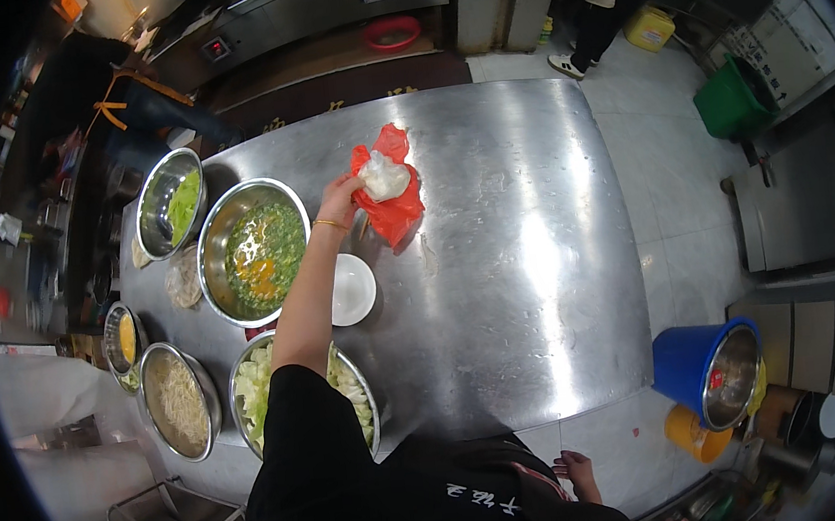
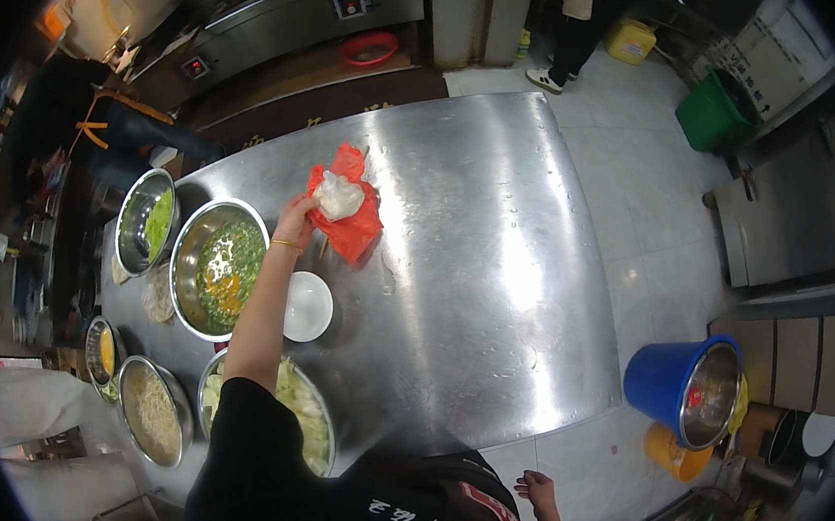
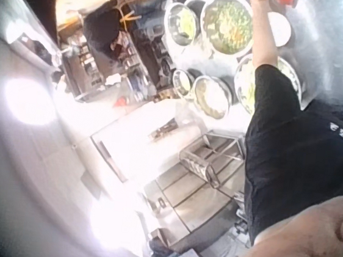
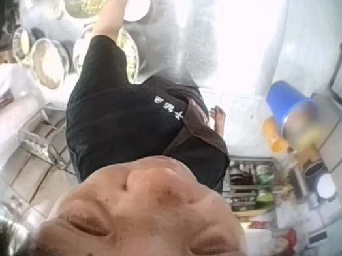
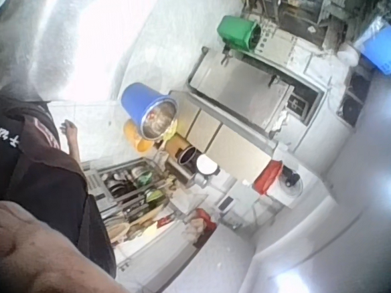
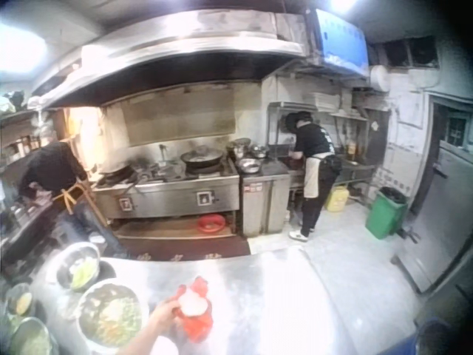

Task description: The person carries a large metal pot into the kitchen, places it on a counter, then handles a red plastic bag and a small white object, storing them in a refrigerator. They later pick up a digital thermometer, walk through the dining area, and pick up a phone from a table.

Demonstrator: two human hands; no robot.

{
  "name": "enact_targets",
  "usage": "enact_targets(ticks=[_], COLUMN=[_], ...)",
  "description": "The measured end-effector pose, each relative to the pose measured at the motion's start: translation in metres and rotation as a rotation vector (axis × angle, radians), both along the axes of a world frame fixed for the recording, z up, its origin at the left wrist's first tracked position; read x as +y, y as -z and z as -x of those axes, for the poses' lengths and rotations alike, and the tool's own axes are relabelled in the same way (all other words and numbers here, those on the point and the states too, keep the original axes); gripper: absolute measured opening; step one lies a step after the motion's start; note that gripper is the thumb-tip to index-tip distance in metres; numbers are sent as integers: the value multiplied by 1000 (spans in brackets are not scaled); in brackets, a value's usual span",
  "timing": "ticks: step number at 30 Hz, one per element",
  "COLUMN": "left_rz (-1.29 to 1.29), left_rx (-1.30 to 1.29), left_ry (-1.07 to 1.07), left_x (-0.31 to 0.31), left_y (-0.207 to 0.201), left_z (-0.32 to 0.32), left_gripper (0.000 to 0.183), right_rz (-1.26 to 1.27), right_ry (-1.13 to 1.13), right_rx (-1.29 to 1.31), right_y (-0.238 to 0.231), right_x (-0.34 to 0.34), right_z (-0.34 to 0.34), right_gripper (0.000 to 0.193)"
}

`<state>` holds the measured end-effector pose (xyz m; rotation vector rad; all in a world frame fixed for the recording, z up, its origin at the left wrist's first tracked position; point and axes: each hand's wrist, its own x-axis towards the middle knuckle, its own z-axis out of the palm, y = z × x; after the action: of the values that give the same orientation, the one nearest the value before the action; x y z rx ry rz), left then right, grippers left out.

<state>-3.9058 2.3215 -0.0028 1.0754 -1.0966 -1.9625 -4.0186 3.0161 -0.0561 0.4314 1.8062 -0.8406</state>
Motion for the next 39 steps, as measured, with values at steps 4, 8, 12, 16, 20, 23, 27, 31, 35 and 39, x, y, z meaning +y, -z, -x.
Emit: enact_targets(ticks=[4,8,12,16,20,23,27,31,35,39], left_rz=[162,347,829,1246,1307,1262,1320,1304,1318,1261], left_rx=[-278,-492,-1264,-1146,-1000,-1008,-1100,-1023,-829,-496], left_ry=[19,-6,-150,-145,159,288,355,256,175,125], left_x=[-8,-3,12,26,29,32,38,41,60,111], left_y=[2,8,6,0,-9,-15,-19,-31,-62,-102], left_z=[-20,-25,-20,-9,-2,0,3,9,16,26], left_gripper=[20,22,36,51,51,51,43,28,18,15], right_rz=[8,23,42,29,7,-4,4,63,108,233], right_ry=[-21,-33,-36,-34,-26,-24,-26,-43,-40,-121], right_rx=[2,3,1,2,-4,-6,7,22,75,187], right_y=[1,3,4,2,-1,-2,0,0,-12,-49], right_x=[-4,-10,-14,-14,-11,-10,-12,-16,-27,-65], right_z=[7,9,10,7,4,3,0,0,8,22], right_gripper=[29,30,30,31,30,30,29,29,29,29])
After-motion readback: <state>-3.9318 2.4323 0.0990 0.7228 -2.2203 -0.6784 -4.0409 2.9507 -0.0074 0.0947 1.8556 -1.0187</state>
